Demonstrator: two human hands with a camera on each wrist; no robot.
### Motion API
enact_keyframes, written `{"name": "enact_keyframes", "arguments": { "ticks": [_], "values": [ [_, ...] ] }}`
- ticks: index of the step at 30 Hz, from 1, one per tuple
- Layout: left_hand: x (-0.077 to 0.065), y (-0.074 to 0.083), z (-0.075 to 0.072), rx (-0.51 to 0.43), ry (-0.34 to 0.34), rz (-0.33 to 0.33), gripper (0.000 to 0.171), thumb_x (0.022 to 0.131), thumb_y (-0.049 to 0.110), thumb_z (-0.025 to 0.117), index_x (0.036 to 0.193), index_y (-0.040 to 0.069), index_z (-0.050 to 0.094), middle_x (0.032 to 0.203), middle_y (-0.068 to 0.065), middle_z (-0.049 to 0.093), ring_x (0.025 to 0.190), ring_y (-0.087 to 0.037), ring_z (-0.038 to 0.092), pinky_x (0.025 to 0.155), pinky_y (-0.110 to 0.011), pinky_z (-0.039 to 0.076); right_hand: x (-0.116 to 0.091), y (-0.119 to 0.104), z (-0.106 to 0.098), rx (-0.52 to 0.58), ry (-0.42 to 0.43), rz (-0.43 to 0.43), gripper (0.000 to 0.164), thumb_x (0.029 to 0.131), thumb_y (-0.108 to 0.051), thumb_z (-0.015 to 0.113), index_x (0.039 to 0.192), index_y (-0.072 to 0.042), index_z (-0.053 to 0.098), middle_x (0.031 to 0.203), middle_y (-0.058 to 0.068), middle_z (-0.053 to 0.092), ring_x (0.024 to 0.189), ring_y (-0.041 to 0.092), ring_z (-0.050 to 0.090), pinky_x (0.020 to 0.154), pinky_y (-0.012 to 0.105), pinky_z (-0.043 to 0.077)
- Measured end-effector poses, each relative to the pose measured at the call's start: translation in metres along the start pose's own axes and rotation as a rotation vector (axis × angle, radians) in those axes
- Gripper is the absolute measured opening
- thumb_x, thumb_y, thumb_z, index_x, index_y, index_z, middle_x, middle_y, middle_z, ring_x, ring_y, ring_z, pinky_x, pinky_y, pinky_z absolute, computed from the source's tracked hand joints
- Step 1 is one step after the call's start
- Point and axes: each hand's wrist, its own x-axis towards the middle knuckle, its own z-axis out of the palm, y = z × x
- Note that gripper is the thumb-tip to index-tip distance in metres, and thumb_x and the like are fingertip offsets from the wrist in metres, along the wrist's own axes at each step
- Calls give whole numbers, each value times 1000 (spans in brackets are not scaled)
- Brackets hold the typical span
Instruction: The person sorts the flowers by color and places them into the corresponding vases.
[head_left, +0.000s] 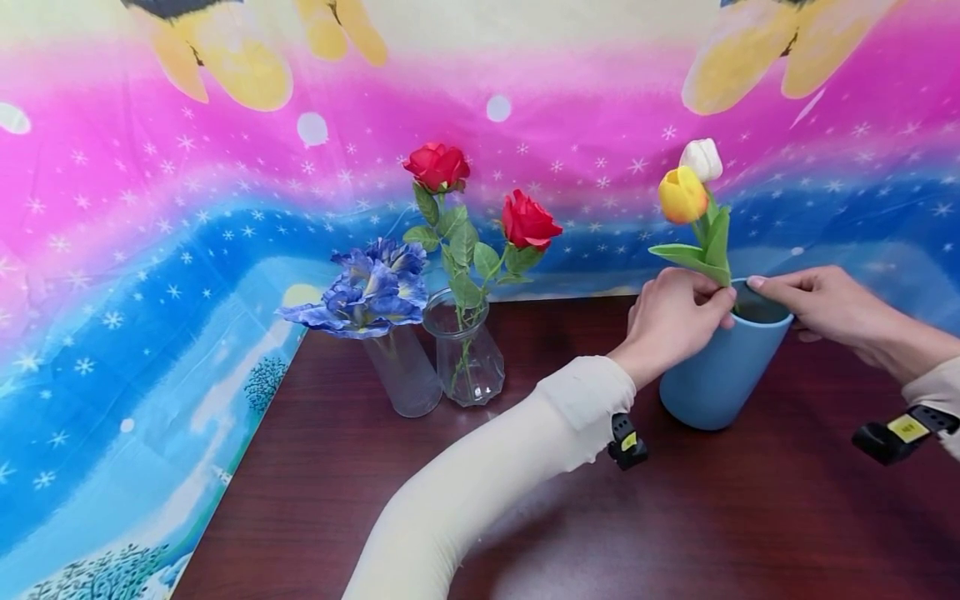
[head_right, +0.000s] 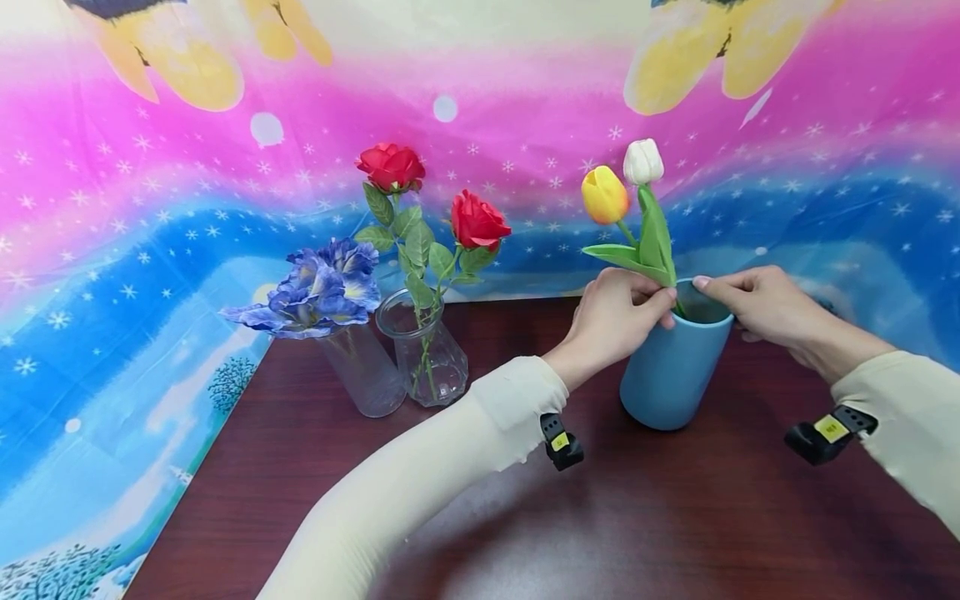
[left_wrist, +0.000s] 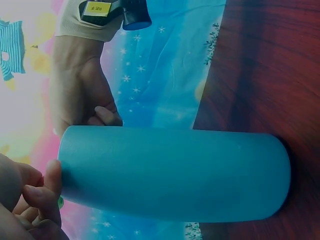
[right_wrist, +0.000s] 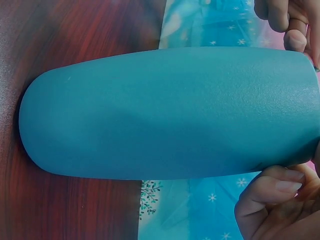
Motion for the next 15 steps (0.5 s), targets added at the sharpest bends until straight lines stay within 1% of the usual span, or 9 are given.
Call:
{"name": "enact_keyframes", "arguments": {
  "ticks": [2,4,5,7,9,10,12,14,15],
  "values": [
    [0,0,1,6,8,1,22,99,42,63,84,34,77,62,25,62,65,13,52,56,-14,43,0,-1,0,0,4,4,75,105,-56,37,148,6,41,117,26,55,72,5,53,81,50,59],
    [-1,1,2,14,16,1,20,98,42,64,84,34,76,63,25,61,64,12,52,55,-15,43,-1,-1,0,-1,1,6,76,105,-56,37,148,6,40,113,25,55,72,7,53,82,50,59],
    [-1,1,2,21,21,0,20,98,42,65,83,34,75,63,24,60,64,11,51,54,-15,43,-1,-1,0,-1,1,5,76,105,-56,37,148,6,40,121,27,54,77,4,54,82,51,59],
    [-1,1,4,31,27,-5,20,97,42,65,81,34,73,65,23,59,62,9,51,52,-15,43,-1,-1,0,-2,-5,6,77,105,-56,36,149,7,39,129,33,50,77,0,53,82,51,59],
    [-1,1,5,38,29,-11,22,96,42,65,76,33,70,65,21,58,61,7,51,51,-16,42,-1,-2,-1,-2,-12,8,76,105,-56,36,149,7,39,122,32,53,78,-1,53,83,51,59],
    [-1,0,5,38,27,-13,24,96,42,65,75,33,69,65,20,57,60,6,52,50,-17,43,-1,-2,-1,0,-13,7,77,106,-56,35,149,7,38,133,35,48,86,3,58,83,52,59],
    [-2,-2,6,23,19,-19,27,97,41,64,72,31,68,63,18,58,58,5,52,49,-17,43,-1,-1,-1,0,-13,9,77,105,-56,36,149,7,38,131,34,49,85,2,58,83,51,59],
    [-2,-3,7,1,11,-21,29,97,40,64,70,30,68,62,17,59,58,4,52,49,-17,43,0,0,0,1,-10,11,76,105,-56,36,149,7,38,129,33,50,93,14,61,83,51,59],
    [-2,-4,7,-6,8,-20,29,97,39,64,70,30,69,62,16,59,58,4,52,49,-17,43,-1,0,0,4,-11,10,77,106,-55,35,149,7,38,139,36,44,100,21,62,83,52,59]
  ]
}}
